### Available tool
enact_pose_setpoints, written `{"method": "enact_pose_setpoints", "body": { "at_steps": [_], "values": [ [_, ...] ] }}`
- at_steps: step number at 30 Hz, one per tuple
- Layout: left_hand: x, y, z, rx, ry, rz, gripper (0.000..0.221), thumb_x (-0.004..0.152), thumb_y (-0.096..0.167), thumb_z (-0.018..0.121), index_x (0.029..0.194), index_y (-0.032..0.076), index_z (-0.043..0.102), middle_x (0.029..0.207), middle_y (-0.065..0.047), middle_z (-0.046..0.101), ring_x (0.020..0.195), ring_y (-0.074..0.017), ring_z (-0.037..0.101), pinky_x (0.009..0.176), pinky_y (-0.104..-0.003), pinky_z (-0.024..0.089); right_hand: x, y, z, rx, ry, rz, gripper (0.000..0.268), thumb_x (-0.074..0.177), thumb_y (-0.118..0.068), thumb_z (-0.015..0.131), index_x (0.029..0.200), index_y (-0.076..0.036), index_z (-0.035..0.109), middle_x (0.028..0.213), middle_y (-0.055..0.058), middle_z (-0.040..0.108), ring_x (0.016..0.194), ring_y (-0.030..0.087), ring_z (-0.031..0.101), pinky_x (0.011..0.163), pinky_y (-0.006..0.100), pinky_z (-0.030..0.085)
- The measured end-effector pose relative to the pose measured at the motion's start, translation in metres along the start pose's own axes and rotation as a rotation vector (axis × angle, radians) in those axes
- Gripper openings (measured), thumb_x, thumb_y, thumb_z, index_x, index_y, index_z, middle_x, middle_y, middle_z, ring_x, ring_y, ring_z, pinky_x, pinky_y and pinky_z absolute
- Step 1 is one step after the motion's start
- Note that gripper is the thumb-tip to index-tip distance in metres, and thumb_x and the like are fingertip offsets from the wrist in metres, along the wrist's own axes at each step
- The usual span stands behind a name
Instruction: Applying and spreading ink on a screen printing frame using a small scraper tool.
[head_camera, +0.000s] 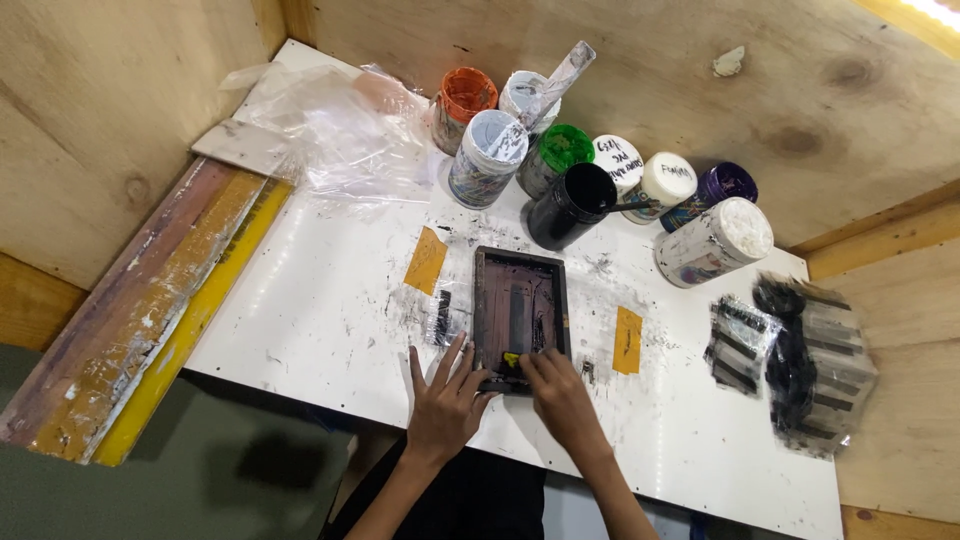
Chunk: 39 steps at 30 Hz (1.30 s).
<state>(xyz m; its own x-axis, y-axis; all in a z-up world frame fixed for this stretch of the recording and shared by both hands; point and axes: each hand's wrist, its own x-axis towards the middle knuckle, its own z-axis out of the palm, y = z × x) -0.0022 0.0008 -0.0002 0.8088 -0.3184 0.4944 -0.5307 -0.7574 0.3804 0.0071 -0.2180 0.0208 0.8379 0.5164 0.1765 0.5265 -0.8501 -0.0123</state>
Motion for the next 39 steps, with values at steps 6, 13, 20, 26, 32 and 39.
{"method": "enact_pose_setpoints", "body": {
  "at_steps": [6,13,20,26,32,39],
  "values": [
    [0.002,0.001,-0.001,-0.037,0.027,-0.011,0.037,0.084,0.034,0.080,0.115,0.017,0.071,0.141,-0.015,0.063,0.149,-0.0308,0.039,0.115,-0.079,0.013,0.017,0.033,-0.031,0.225,0.156,0.211,0.037,0.086,0.009,0.068,0.122,0.000,0.068,0.100,0.014,0.070,0.096,0.027,0.064,0.088,0.035,0.062],
    [0.002,0.001,-0.003,-0.029,0.014,-0.008,0.034,0.086,0.032,0.077,0.115,0.015,0.071,0.142,-0.016,0.062,0.149,-0.0311,0.037,0.115,-0.080,0.013,0.030,0.024,-0.058,0.439,-0.088,0.126,0.027,0.093,-0.001,0.066,0.119,0.002,0.070,0.104,0.014,0.069,0.096,0.030,0.062,0.080,0.041,0.056],
    [0.003,0.001,-0.005,-0.034,0.017,-0.008,0.032,0.087,0.033,0.076,0.113,0.014,0.071,0.140,-0.015,0.064,0.149,-0.0307,0.038,0.114,-0.080,0.012,0.032,0.014,-0.058,0.358,-0.158,0.173,0.032,0.092,-0.014,0.071,0.123,-0.008,0.067,0.104,0.010,0.068,0.096,0.029,0.057,0.079,0.042,0.053],
    [0.005,0.002,-0.008,-0.017,0.017,-0.004,0.032,0.088,0.035,0.075,0.113,0.015,0.071,0.140,-0.015,0.064,0.149,-0.0303,0.038,0.113,-0.081,0.012,0.033,0.015,-0.058,0.399,-0.181,0.245,0.034,0.091,-0.014,0.072,0.124,-0.007,0.068,0.104,0.009,0.067,0.096,0.026,0.061,0.078,0.038,0.055],
    [0.005,0.002,-0.007,-0.030,0.021,-0.009,0.033,0.086,0.034,0.076,0.112,0.014,0.071,0.140,-0.016,0.064,0.149,-0.0304,0.038,0.113,-0.081,0.011,0.028,0.028,-0.024,0.349,-0.130,0.267,0.031,0.085,-0.009,0.077,0.116,-0.006,0.075,0.106,0.008,0.067,0.100,0.027,0.063,0.080,0.040,0.059],
    [0.003,0.000,-0.003,-0.002,0.032,-0.019,0.043,0.081,0.049,0.083,0.106,0.016,0.072,0.142,-0.014,0.062,0.149,-0.0294,0.038,0.112,-0.082,0.010,0.042,0.039,-0.005,0.237,-0.072,0.270,0.030,0.082,-0.011,0.080,0.112,-0.008,0.079,0.103,0.006,0.069,0.103,0.027,0.056,0.062,0.042,0.058]
  ]
}}
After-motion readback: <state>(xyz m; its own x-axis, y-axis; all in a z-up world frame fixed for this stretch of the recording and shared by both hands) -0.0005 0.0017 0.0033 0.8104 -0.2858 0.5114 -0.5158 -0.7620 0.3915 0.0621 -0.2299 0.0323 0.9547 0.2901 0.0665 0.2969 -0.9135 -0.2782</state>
